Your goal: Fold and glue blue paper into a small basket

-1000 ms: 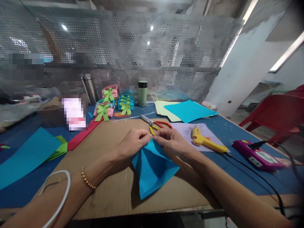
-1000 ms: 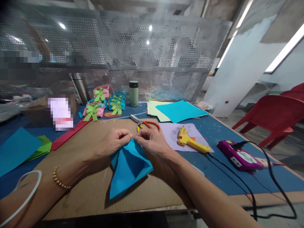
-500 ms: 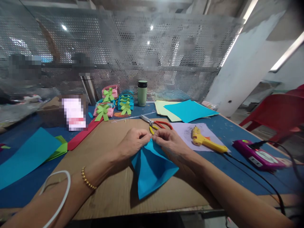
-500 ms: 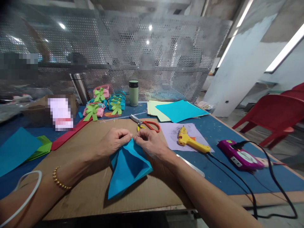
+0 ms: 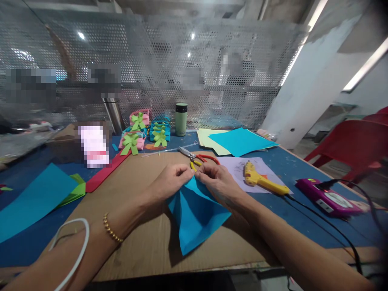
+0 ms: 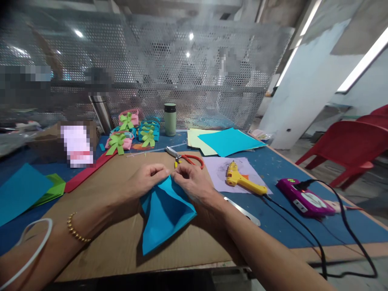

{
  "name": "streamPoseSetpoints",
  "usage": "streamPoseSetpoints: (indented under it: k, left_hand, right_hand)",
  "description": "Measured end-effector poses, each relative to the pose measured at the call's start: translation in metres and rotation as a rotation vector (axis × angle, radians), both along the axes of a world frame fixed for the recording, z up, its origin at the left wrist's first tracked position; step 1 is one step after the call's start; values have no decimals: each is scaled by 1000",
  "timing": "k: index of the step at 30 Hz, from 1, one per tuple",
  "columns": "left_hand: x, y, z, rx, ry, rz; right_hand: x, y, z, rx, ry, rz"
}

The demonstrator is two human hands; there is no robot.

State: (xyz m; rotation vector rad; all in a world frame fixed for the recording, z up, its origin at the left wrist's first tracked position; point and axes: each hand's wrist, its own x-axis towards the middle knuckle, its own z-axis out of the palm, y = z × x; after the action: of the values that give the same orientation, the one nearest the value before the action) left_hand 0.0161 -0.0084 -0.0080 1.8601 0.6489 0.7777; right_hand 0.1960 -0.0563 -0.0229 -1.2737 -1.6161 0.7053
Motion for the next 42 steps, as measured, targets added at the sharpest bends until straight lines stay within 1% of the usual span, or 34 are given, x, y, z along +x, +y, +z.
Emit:
streamPoseSetpoints:
  k: [3, 6, 10, 13, 15, 18, 20, 22, 26, 28, 30, 33, 35, 37, 39, 42]
  left_hand:
    - [-1, 1, -1, 22, -3, -12]
    - [-2, 2, -2, 25, -10, -29]
    - [-3, 3, -1, -2, -16, -52]
    - [-3, 5, 1, 11, -11, -40]
    - [-3, 5, 3, 31, -4, -31]
    - [-3, 5, 2, 22, -7, -70]
    - [-3, 4, 1, 9, -7, -89]
    - [-3, 3, 1, 4, 1, -84]
    - [-1, 0, 4, -9, 6, -49]
    - [-1, -2, 4, -53, -15, -31]
    - [0, -2, 4, -135, -61, -10]
    - [1, 2, 0, -302, -144, 47]
    - [2, 7, -4, -438, -193, 90]
    - [3, 11, -6, -542, -254, 124]
    - [4, 13, -7, -582, -335, 156]
    - [5, 11, -9, -565, -431, 157]
  right_hand:
    - [0, 1, -1, 9, -8, -7]
    - [-2, -1, 3, -11, -23, -6]
    - [-3, -6, 15, -93, 31, 42]
    - [-1, -8, 22, -152, 62, 62]
    - [1, -7, 24, -199, 57, 79]
    - [2, -5, 22, -238, 48, 118]
    - [2, -4, 19, -227, 56, 145]
    - [0, -3, 16, -185, 43, 167]
    - [-1, -2, 10, -14, -101, 140]
    - [-1, -2, 9, 28, -142, 132]
    - [-1, -2, 9, 38, -142, 109]
    - [1, -2, 10, 74, -149, 28]
    - [2, -2, 12, 108, -177, 0]
    - [3, -2, 14, 143, -218, -30]
    - [5, -2, 18, 173, -253, -99]
    - [10, -1, 22, 192, -252, -246]
